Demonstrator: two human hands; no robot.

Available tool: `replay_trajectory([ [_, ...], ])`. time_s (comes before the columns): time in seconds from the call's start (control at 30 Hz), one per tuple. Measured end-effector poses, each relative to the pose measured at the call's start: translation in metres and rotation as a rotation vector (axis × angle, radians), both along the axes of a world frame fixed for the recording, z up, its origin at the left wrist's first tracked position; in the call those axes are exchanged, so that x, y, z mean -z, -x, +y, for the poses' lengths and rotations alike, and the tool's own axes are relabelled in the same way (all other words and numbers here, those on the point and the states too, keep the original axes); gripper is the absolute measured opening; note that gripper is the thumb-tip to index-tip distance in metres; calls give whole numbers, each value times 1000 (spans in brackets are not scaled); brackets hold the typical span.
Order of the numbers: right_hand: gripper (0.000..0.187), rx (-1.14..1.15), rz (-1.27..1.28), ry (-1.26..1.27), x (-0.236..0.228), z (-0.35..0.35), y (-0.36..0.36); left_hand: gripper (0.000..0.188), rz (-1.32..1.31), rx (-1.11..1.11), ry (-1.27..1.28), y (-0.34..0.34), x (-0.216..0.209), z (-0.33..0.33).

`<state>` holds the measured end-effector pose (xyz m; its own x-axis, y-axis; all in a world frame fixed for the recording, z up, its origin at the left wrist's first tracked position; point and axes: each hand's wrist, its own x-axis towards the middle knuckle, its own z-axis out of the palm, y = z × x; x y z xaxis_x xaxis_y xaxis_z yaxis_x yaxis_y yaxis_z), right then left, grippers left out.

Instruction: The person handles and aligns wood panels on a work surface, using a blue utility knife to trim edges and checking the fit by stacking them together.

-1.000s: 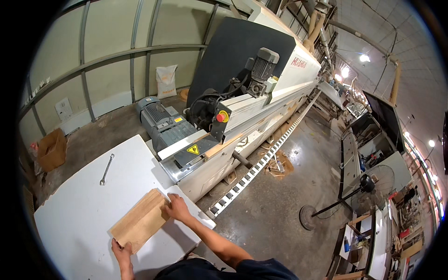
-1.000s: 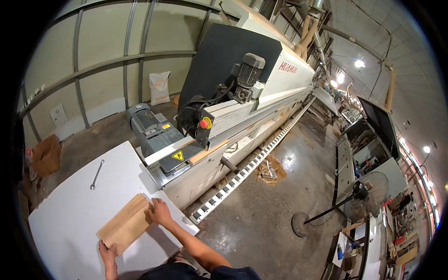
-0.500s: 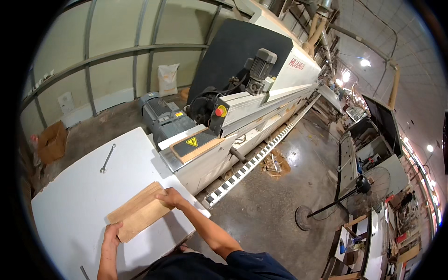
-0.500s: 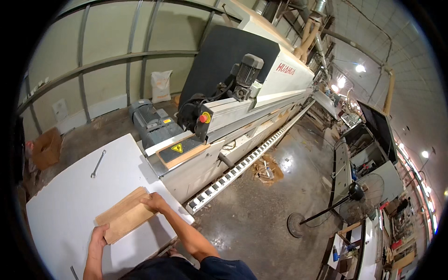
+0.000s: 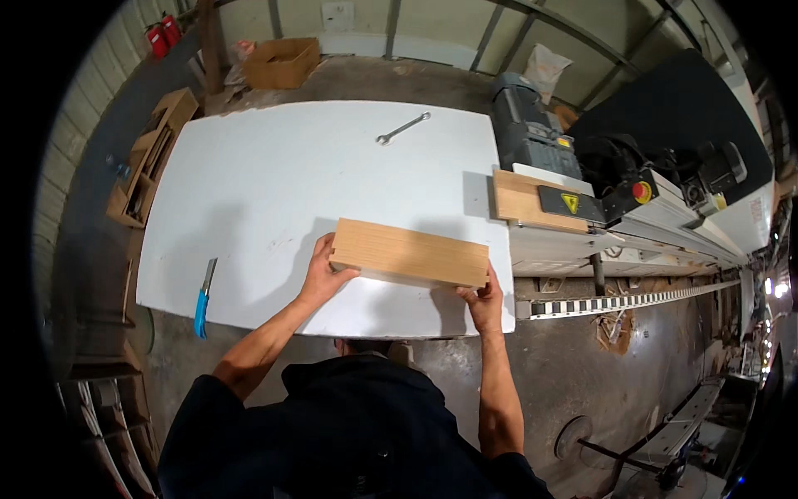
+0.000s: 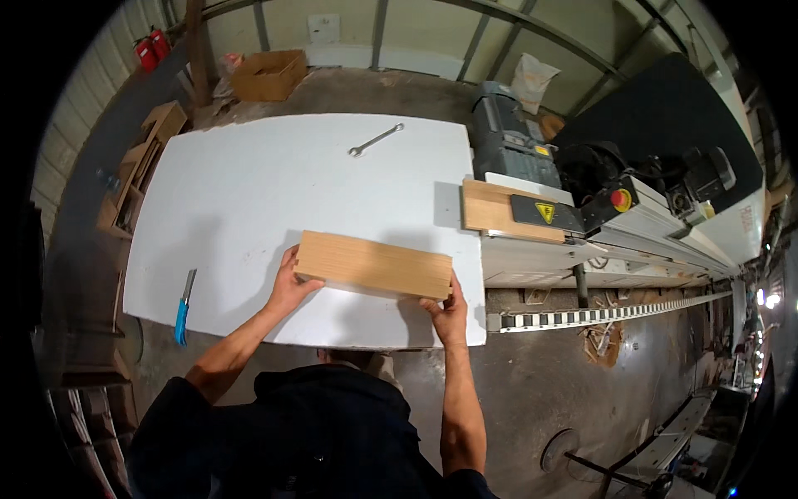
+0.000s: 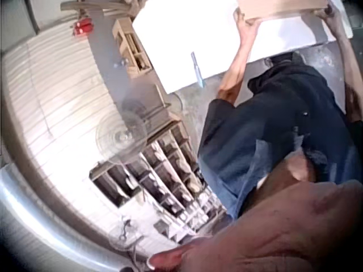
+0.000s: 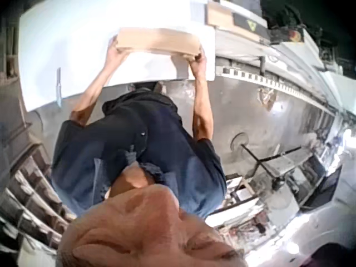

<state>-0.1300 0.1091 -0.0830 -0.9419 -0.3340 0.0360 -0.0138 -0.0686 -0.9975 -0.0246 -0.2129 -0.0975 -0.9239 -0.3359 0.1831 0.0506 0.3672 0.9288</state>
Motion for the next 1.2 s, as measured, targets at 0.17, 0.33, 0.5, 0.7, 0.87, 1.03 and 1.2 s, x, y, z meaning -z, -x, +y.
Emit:
replay_trajectory([
  [0.17, 86, -44, -42, -53, -8, -1, -5, 83, 4, 45, -16, -9, -15, 3],
  [0.33, 95, -57, -33, -103, -17, -1, -3, 100, -87, 174, -195, -2, -27, 1],
  [0.5, 92, -15, 16, 56, 3, -9, -4, 99, 16, 202, -249, 0, -4, -3],
  [0.7, 98, -80, -53, -82, -8, -2, -2, 98, -120, 198, -117, -10, -31, -11],
  [0.87, 101, -108, 89, -304, -4, 8, 11, 98, -171, 260, -82, 0, -38, -16],
  [1.03, 104, -135, 135, -324, -21, -2, 13, 97, -188, 245, -227, 1, -23, -23],
  [1.2, 100, -86, -39, -296, -20, 6, 7, 96, -250, 220, -235, 2, -41, -14],
])
